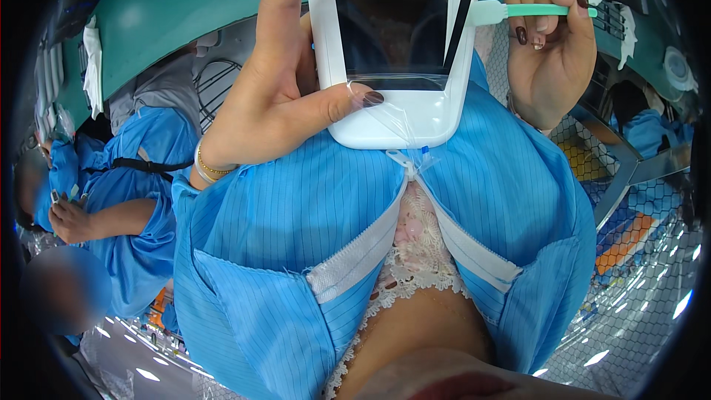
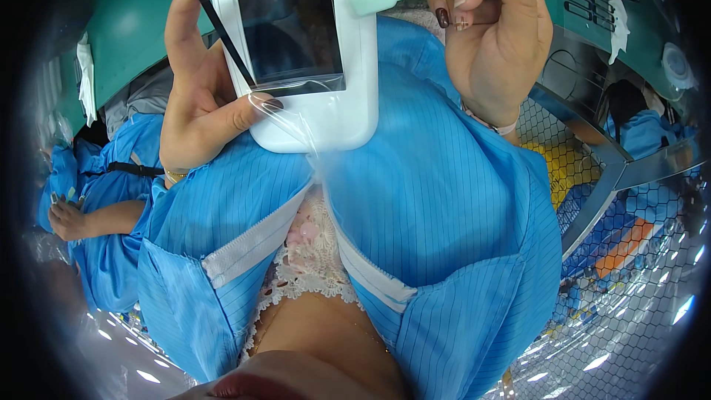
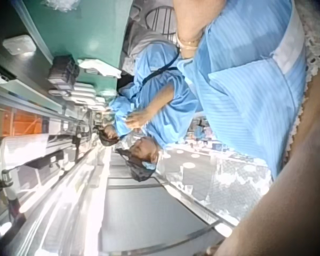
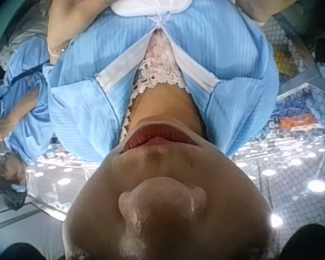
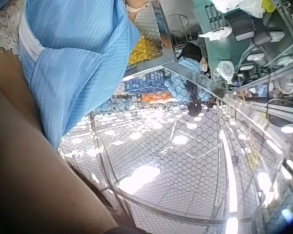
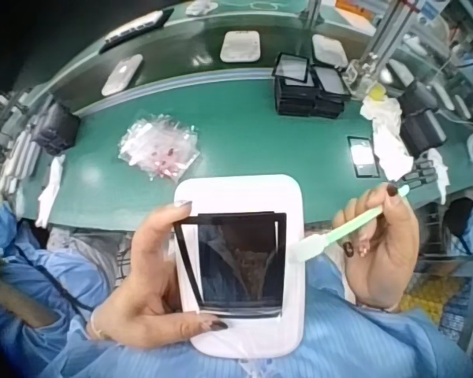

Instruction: Cleaning a screen panel with a swab and cloth before assembling it into a white plastic housing unit.

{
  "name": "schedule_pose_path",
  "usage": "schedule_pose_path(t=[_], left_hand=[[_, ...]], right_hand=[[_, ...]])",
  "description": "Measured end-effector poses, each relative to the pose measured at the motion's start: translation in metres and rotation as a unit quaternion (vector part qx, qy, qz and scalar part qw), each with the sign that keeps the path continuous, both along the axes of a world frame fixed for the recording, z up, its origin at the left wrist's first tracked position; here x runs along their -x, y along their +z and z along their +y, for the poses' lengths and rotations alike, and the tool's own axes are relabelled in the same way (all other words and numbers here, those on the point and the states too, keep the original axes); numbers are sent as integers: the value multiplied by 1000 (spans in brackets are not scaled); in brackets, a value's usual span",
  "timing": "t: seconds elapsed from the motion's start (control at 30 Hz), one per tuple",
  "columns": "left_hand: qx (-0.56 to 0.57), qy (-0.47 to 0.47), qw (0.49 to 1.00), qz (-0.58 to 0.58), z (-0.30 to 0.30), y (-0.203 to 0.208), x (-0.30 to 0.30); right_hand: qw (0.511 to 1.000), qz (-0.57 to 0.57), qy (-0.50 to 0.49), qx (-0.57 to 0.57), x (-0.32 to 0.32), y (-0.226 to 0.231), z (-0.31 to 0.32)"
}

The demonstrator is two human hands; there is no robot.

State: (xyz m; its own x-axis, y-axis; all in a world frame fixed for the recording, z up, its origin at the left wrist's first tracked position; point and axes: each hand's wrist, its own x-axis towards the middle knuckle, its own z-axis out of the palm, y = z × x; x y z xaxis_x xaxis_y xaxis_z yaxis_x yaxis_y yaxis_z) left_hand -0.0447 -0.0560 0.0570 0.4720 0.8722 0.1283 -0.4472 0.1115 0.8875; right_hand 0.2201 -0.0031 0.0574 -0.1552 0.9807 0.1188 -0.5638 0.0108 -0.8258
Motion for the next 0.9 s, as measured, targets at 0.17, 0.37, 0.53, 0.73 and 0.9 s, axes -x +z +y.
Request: schedule_pose_path(t=[0.17,0.37,0.53,0.73,0.9], left_hand=[[13,-2,1000,12,2,5,0],[16,3,1000,-15,3,3,1],[20,5,1000,20,-1,3,10],[-11,-9,1000,-16,5,-2,5],[-16,-13,999,-26,4,-4,10]], right_hand=[[998,-45,34,-21,13,5,-5],[995,-71,70,-24,20,7,-6],[995,-49,84,-12,28,1,-8],[995,-25,96,31,19,8,-3],[993,16,109,38,16,-1,1]])
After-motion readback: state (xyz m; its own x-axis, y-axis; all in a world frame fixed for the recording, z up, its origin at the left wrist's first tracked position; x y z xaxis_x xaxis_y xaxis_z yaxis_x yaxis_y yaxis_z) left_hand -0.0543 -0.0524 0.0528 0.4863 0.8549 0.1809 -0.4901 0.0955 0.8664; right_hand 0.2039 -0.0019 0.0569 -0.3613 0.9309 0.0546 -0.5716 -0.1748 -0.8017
